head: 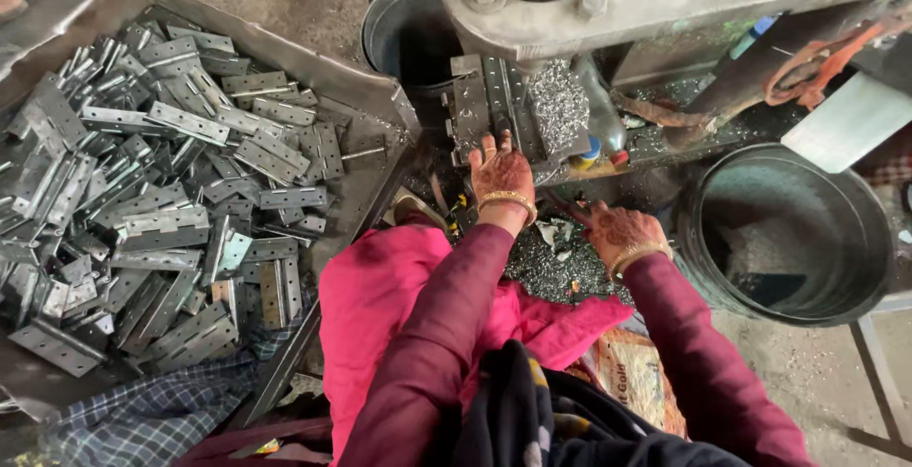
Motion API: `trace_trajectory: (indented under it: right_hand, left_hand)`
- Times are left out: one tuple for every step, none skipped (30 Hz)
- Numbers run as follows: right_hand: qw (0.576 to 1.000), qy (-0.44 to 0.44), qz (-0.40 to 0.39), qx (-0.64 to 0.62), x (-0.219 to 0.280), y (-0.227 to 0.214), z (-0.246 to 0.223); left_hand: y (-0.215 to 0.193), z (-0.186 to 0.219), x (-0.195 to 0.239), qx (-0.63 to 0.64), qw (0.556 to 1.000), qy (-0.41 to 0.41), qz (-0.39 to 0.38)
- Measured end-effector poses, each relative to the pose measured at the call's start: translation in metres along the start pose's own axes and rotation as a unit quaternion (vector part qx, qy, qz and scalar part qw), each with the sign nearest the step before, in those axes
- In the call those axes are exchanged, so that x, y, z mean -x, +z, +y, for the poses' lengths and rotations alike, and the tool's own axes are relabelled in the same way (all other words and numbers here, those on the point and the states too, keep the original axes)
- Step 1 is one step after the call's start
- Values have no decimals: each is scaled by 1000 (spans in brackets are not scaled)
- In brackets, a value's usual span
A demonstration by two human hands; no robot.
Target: The person picks up metal hinge components from a large bin and places them one at a time into a stamping or punching machine, while using a small tool to clear metal shavings from the work area.
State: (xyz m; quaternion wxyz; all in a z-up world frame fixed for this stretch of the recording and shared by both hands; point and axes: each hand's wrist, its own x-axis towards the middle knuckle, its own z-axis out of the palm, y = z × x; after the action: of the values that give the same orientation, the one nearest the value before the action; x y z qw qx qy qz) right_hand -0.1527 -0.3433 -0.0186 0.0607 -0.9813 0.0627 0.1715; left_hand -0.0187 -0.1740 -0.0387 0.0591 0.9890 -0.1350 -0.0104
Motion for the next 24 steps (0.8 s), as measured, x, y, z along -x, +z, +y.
trace_trajectory:
  right_hand:
    - [1000,9,-6,-10,5,6,0]
    - [1000,17,-12,-19,13,16,0]
    - [999,28,-9,-29,13,21,1]
    - [998,34,-5,-46,14,27,2]
    - [997,40,-6,-64,18,36,4]
    - [996,46,-7,-81,18,45,7]
    - [996,42,4,-80,13,54,11]
    - [996,41,11,-78,6,65,14]
    - [995,42,9,-87,1,80,18]
    - [994,43,2,-103,-2,99,19]
    - [991,48,1,-122,-4,117,21]
    - [989,48,1,-141,-5,132,25]
    - [987,33,2,-155,-13,139,26]
    - [986,22,3,-165,-22,138,29]
    - [985,22,-5,-170,-17,139,31]
    - [985,26,-10,-169,-7,137,28]
    - [987,32,-1,-160,-9,122,28]
    - [989,35,12,-143,-11,104,27]
    - [992,44,15,-114,-3,93,25]
    - [995,48,12,-90,-2,82,23]
    - [996,57,25,-63,-5,72,18]
    - [995,57,24,-85,5,72,11]
    - [992,57,28,-106,14,75,3]
    - [990,57,34,-127,17,76,1]
  left_hand:
    - [-2,-1,5,-4,1000,2,-19]
    - [-2,-3,12,-5,1000,2,-18]
    - [-5,-4,10,-6,1000,6,-7]
    - [-9,-5,5,-8,1000,10,4]
    - [-9,-3,4,-23,1000,8,-2]
    - [-9,-2,1,-38,999,7,-8]
    - [-7,-2,1,-54,998,4,-15]
    - [-4,-4,-1,-50,999,3,3]
    - [-2,-5,-4,-47,999,3,20]
    - [0,-6,-3,-44,998,4,37]
    - [0,-7,-3,-24,998,11,66]
    - [-2,-10,0,-3,995,18,94]
    - [-10,-16,-2,13,992,15,127]
    - [-20,-20,-5,-11,994,24,109]
    - [-23,-21,3,-33,996,41,78]
    - [-24,-21,9,-54,996,57,48]
    - [-29,-19,2,-66,995,60,51]
    - [-32,-15,-8,-77,993,64,55]
    - [-25,-12,-5,-85,993,62,45]
    - [-17,-10,-6,-79,996,40,28]
    - [-14,-8,-21,-76,997,26,20]
    - [-9,-6,-30,-73,997,12,13]
    - [-3,-5,-35,-59,993,19,97]
    - [1,-6,-38,-44,982,25,180]
